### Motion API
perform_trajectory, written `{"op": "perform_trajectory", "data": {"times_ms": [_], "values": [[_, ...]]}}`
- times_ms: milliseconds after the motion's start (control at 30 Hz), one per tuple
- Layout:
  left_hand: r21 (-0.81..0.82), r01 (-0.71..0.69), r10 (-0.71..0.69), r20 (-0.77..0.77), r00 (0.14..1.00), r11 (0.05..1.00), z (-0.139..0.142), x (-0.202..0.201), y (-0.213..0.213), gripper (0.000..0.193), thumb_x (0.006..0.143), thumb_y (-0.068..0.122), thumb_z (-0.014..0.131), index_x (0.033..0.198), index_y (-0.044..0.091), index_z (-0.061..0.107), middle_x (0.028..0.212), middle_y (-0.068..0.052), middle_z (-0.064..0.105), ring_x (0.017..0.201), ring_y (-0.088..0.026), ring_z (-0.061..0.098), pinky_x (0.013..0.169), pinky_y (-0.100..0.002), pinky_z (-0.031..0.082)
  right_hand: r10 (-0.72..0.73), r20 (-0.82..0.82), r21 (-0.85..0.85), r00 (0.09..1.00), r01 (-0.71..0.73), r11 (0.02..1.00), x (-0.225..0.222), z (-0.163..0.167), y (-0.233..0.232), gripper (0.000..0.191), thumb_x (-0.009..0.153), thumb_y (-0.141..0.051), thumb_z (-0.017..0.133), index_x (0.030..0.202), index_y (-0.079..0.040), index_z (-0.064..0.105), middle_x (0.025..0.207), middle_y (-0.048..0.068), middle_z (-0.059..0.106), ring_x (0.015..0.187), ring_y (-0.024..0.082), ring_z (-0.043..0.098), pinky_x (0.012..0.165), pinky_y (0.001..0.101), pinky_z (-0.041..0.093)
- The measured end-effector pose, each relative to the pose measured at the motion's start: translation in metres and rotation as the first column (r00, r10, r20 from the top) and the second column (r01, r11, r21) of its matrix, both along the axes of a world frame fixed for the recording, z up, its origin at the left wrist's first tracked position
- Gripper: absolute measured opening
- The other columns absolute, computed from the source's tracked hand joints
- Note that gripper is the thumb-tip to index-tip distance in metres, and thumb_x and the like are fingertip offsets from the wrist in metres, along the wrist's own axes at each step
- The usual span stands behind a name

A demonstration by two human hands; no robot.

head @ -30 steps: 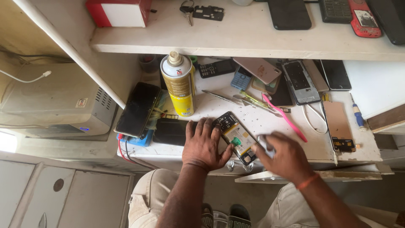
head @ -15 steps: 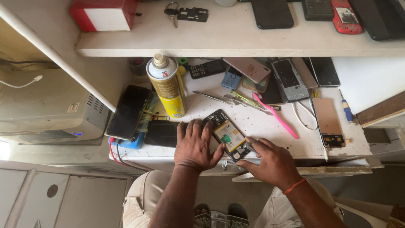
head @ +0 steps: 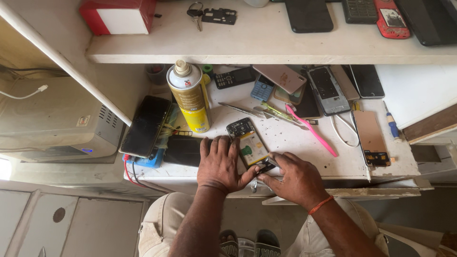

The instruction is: The person works at a cluttered repair bench disassembling a smartphone. They use a screwdriver to unscrew and pry components from the opened phone, lifting out the battery and internal parts and setting small components aside on the bench while continuing to work on the device.

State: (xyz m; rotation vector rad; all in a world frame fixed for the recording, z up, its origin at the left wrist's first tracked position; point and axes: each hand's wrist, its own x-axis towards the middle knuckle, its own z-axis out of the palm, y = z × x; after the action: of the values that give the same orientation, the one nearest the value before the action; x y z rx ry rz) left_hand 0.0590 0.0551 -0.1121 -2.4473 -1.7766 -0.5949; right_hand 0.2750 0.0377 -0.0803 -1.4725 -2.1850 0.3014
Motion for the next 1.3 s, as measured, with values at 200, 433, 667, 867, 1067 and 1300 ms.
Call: {"op": "perform_trajectory", "data": {"times_ms": [200, 433, 667, 867, 1067, 1300], "values": [[0.027, -0.009, 0.009, 0.002, 1.000, 1.000, -0.001, -0.001, 0.002, 0.090, 0.082, 0.071, 0.053, 0.138, 0.001, 0.055, 0.129, -0.022, 0.055, 0.125, -0.038, 0.049, 0.112, -0.062, 0.025, -0.097, -0.171, 0.006, 0.980, 0.099, 0.995, 0.034, -0.012, 0.019, 0.026, 0.088, -0.021, 0.072, 0.109, -0.006, 0.074, 0.090, 0.011, 0.073, 0.071, 0.024, 0.073, 0.066, 0.0344, 0.059], [0.007, -0.008, 0.008, 0.017, 1.000, 1.000, -0.005, -0.001, 0.003, 0.073, 0.082, 0.051, 0.054, 0.136, 0.002, 0.056, 0.133, -0.021, 0.055, 0.130, -0.036, 0.048, 0.115, -0.061, 0.024, -0.176, -0.176, 0.267, 0.968, 0.219, 0.938, 0.063, -0.033, 0.039, 0.011, 0.091, -0.014, 0.070, 0.100, -0.010, 0.074, 0.094, 0.011, 0.073, 0.082, 0.029, 0.072, 0.072, 0.0378, 0.057], [-0.001, -0.016, 0.016, 0.005, 1.000, 1.000, -0.005, 0.005, 0.003, 0.076, 0.076, 0.049, 0.055, 0.135, 0.002, 0.055, 0.131, -0.020, 0.055, 0.129, -0.036, 0.047, 0.114, -0.061, 0.024, -0.241, -0.111, 0.331, 0.964, 0.265, 0.906, 0.058, -0.038, 0.029, 0.008, 0.087, -0.012, 0.070, 0.094, -0.009, 0.073, 0.090, 0.008, 0.072, 0.074, 0.031, 0.069, 0.066, 0.0409, 0.056], [0.050, 0.004, -0.006, 0.043, 0.999, 0.999, -0.008, 0.003, -0.004, 0.076, 0.080, 0.054, 0.058, 0.135, 0.002, 0.056, 0.131, -0.020, 0.055, 0.129, -0.035, 0.048, 0.114, -0.061, 0.026, -0.205, -0.145, 0.364, 0.968, 0.245, 0.899, 0.058, -0.041, 0.024, 0.009, 0.087, -0.012, 0.070, 0.095, -0.008, 0.071, 0.091, 0.010, 0.070, 0.077, 0.033, 0.068, 0.067, 0.0407, 0.056], [0.062, 0.007, -0.009, 0.036, 0.999, 0.998, -0.009, 0.000, -0.003, 0.078, 0.081, 0.055, 0.058, 0.135, -0.001, 0.056, 0.130, -0.020, 0.055, 0.128, -0.035, 0.048, 0.114, -0.061, 0.026, -0.212, -0.138, 0.357, 0.968, 0.248, 0.901, 0.058, -0.044, 0.025, 0.008, 0.086, -0.011, 0.069, 0.094, -0.008, 0.071, 0.092, 0.010, 0.070, 0.078, 0.033, 0.068, 0.068, 0.0408, 0.056], [0.045, 0.003, -0.005, 0.031, 0.999, 0.999, -0.004, 0.001, -0.001, 0.078, 0.081, 0.055, 0.059, 0.135, 0.000, 0.055, 0.130, -0.020, 0.055, 0.127, -0.036, 0.048, 0.113, -0.061, 0.026, -0.205, -0.140, 0.352, 0.969, 0.242, 0.904, 0.058, -0.039, 0.027, 0.009, 0.088, -0.011, 0.068, 0.096, -0.008, 0.072, 0.092, 0.010, 0.071, 0.078, 0.032, 0.069, 0.068, 0.0411, 0.056]]}}
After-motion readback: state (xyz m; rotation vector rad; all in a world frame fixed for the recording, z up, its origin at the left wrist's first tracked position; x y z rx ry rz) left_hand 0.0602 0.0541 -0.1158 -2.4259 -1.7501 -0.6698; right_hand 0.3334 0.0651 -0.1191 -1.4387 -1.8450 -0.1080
